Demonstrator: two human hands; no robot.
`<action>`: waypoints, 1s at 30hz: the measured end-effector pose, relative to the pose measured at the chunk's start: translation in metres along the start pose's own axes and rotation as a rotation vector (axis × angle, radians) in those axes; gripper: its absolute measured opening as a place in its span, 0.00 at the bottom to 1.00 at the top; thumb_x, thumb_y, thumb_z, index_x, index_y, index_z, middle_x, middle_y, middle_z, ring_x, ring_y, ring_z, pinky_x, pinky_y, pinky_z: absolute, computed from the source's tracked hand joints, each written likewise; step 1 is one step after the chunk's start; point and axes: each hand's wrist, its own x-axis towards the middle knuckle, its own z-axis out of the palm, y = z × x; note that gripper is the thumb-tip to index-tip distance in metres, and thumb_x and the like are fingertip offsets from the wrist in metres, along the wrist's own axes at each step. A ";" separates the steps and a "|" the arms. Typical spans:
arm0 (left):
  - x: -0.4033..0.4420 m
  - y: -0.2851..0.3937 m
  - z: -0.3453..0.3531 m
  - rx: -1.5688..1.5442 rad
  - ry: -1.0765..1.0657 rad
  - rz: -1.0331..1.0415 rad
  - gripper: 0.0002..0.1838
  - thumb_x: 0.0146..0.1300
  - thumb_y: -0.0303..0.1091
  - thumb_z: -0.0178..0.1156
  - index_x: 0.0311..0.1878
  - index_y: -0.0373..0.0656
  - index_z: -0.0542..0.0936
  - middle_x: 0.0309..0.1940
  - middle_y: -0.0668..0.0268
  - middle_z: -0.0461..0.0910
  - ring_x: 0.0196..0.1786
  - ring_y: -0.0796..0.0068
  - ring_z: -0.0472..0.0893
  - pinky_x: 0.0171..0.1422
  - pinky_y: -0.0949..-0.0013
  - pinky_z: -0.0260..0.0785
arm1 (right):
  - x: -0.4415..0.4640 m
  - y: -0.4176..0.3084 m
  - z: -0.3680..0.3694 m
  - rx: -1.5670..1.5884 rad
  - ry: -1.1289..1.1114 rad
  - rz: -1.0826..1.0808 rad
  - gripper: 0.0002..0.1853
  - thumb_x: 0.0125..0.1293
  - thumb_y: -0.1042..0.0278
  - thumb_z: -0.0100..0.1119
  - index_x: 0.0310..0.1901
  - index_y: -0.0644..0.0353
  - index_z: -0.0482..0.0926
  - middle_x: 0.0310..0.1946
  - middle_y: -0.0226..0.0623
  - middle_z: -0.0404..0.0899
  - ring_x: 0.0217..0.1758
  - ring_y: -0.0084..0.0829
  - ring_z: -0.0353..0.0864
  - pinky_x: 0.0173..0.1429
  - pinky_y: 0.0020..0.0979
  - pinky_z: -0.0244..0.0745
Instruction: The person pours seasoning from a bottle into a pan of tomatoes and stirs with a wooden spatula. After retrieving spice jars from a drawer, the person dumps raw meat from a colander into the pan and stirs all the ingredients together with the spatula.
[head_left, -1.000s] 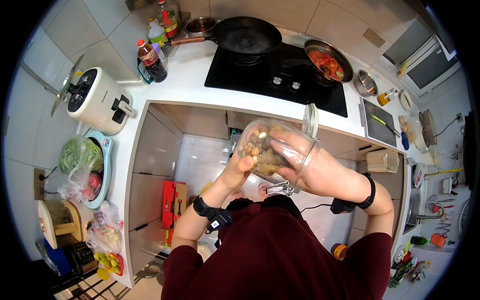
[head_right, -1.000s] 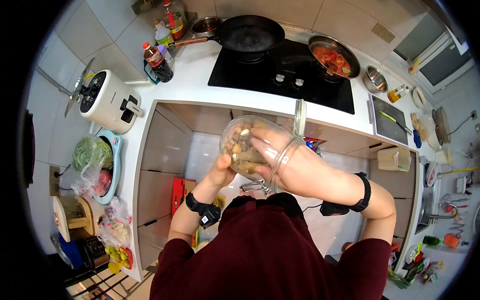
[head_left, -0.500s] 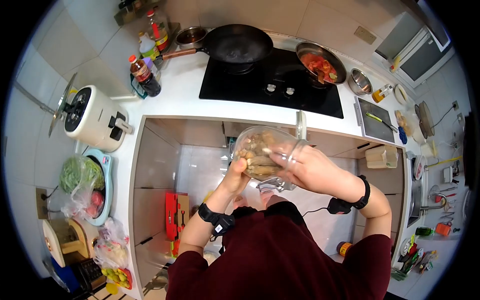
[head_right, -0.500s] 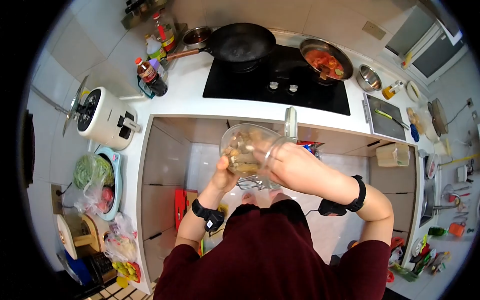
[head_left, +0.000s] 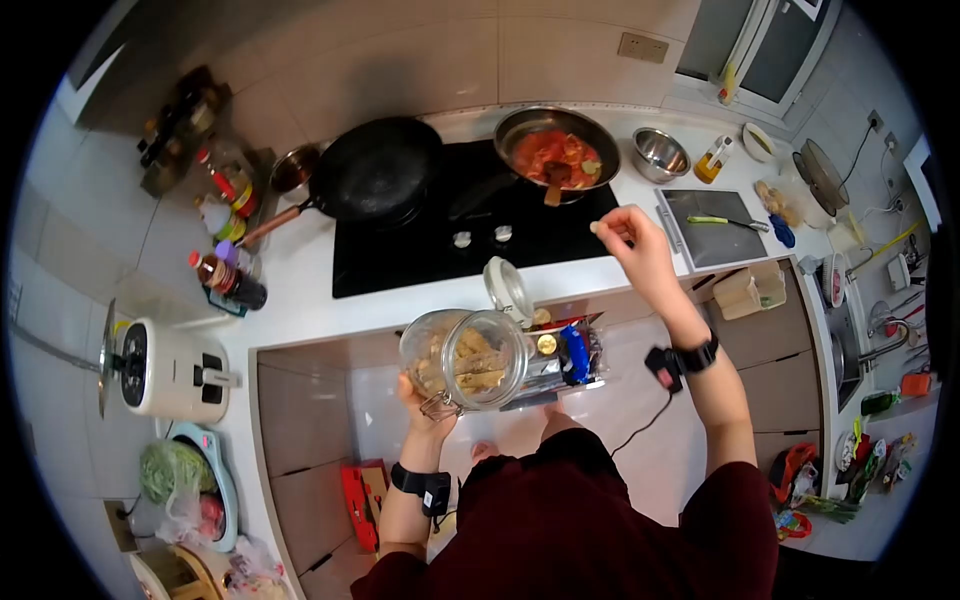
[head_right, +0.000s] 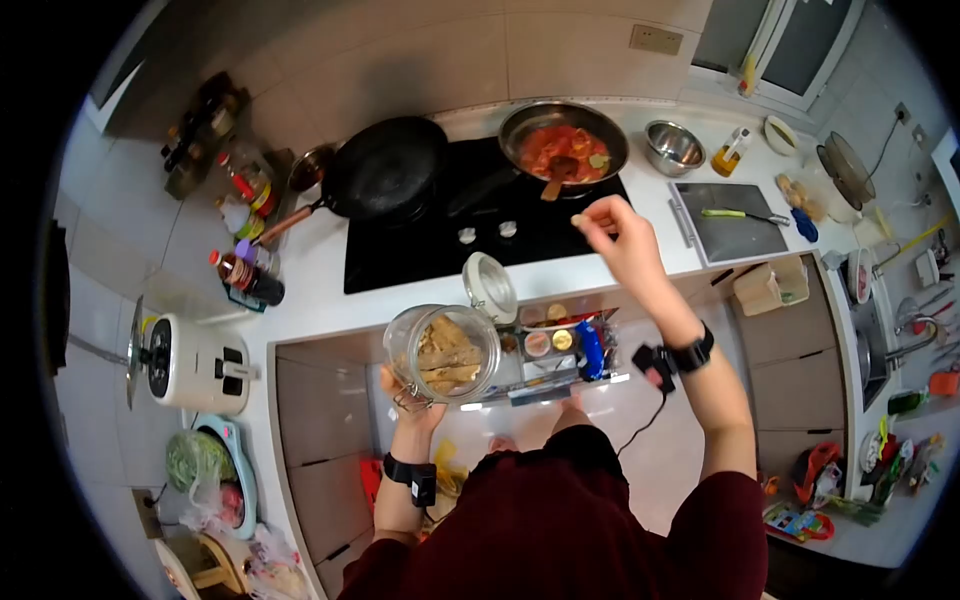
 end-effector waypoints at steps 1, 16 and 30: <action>0.008 -0.006 0.005 0.002 -0.010 0.006 0.47 0.52 0.69 0.58 0.66 0.42 0.64 0.60 0.58 0.71 0.61 0.59 0.72 0.65 0.52 0.67 | 0.018 0.017 -0.008 0.051 0.022 0.024 0.08 0.60 0.70 0.66 0.34 0.64 0.77 0.26 0.27 0.78 0.30 0.16 0.75 0.37 0.20 0.72; 0.054 -0.095 0.037 -0.051 0.167 -0.023 0.48 0.53 0.72 0.52 0.66 0.41 0.65 0.64 0.54 0.67 0.64 0.53 0.69 0.67 0.46 0.64 | 0.079 0.085 -0.018 0.314 -0.552 0.237 0.16 0.71 0.60 0.49 0.50 0.65 0.74 0.38 0.38 0.80 0.37 0.28 0.81 0.42 0.28 0.78; 0.014 -0.095 0.021 0.025 0.437 -0.022 0.46 0.55 0.71 0.51 0.66 0.42 0.65 0.63 0.55 0.68 0.63 0.53 0.70 0.66 0.45 0.65 | -0.037 0.045 0.018 0.585 -0.189 0.368 0.08 0.68 0.70 0.51 0.47 0.61 0.70 0.33 0.33 0.78 0.33 0.24 0.79 0.36 0.23 0.75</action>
